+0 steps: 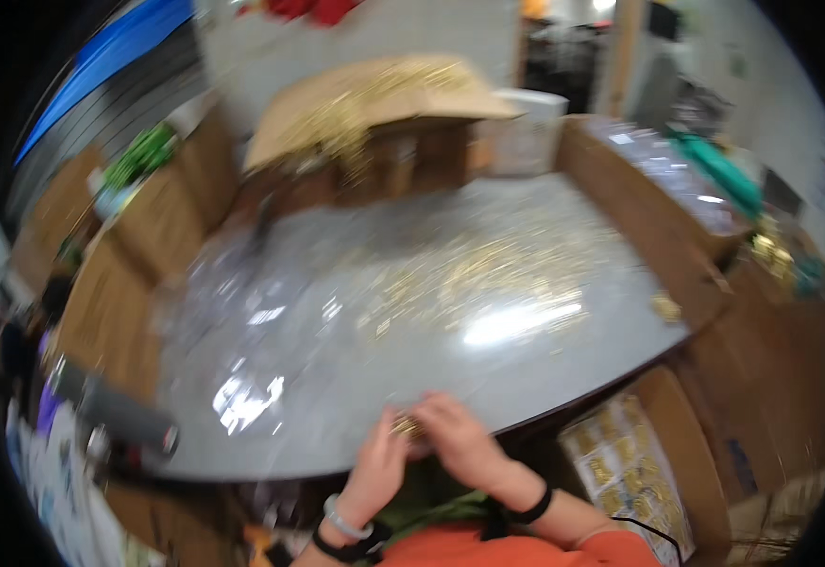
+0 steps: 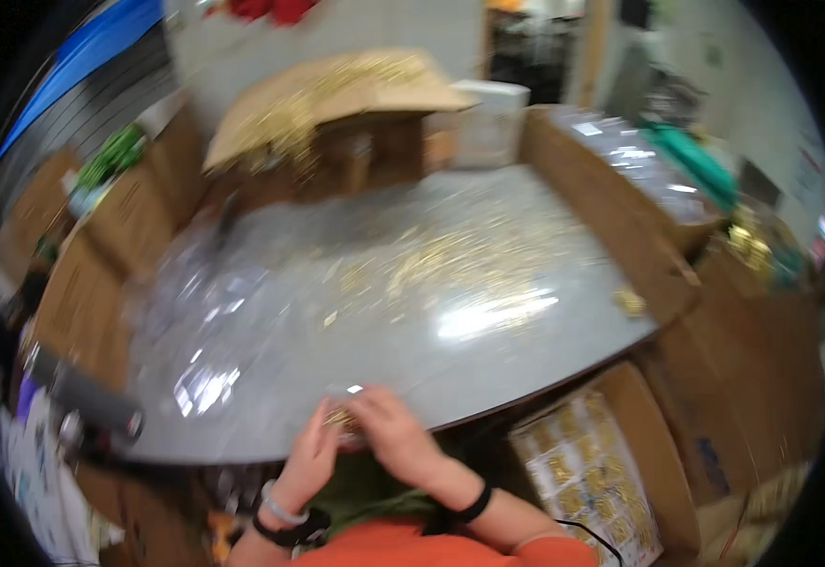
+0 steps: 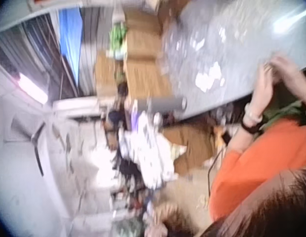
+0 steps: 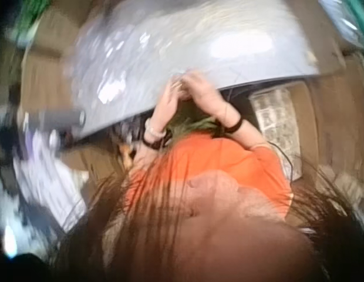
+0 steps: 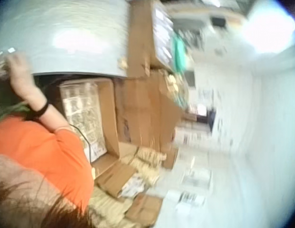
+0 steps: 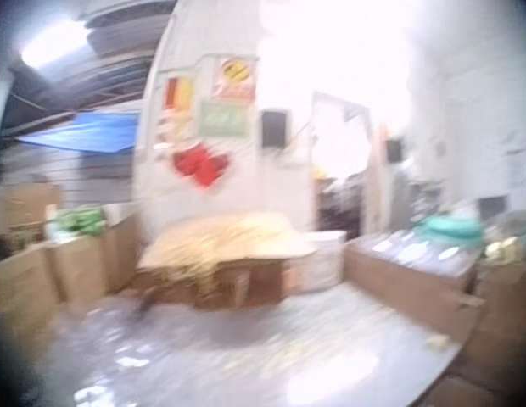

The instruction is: Gather and sort small gold-colored metal pieces into small plastic bags on an assembly table.

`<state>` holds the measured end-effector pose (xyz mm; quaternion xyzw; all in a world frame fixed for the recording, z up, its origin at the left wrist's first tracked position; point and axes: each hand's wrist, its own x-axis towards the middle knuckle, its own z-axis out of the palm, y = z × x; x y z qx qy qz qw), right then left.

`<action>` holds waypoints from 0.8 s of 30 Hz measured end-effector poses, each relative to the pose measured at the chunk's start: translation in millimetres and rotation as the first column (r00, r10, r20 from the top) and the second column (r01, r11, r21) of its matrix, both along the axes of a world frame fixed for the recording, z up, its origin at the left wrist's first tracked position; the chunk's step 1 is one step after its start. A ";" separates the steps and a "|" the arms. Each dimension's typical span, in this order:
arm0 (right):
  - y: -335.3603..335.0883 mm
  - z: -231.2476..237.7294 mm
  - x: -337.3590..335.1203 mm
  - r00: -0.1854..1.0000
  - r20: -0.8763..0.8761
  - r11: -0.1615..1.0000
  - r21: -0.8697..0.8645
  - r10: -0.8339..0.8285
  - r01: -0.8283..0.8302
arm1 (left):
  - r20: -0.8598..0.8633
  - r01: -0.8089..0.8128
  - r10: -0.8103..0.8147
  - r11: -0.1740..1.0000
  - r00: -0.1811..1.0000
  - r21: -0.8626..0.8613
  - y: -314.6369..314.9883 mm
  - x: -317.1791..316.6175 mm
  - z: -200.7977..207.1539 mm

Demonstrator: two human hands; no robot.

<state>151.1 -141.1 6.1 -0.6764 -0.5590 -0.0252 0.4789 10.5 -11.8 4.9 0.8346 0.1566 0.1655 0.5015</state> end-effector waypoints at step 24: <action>-7.8 -28.4 26.6 0.998 0.040 0.986 -0.162 0.051 -0.043 | 0.008 0.049 -0.070 0.773 0.998 0.633 16.9 27.4 -12.9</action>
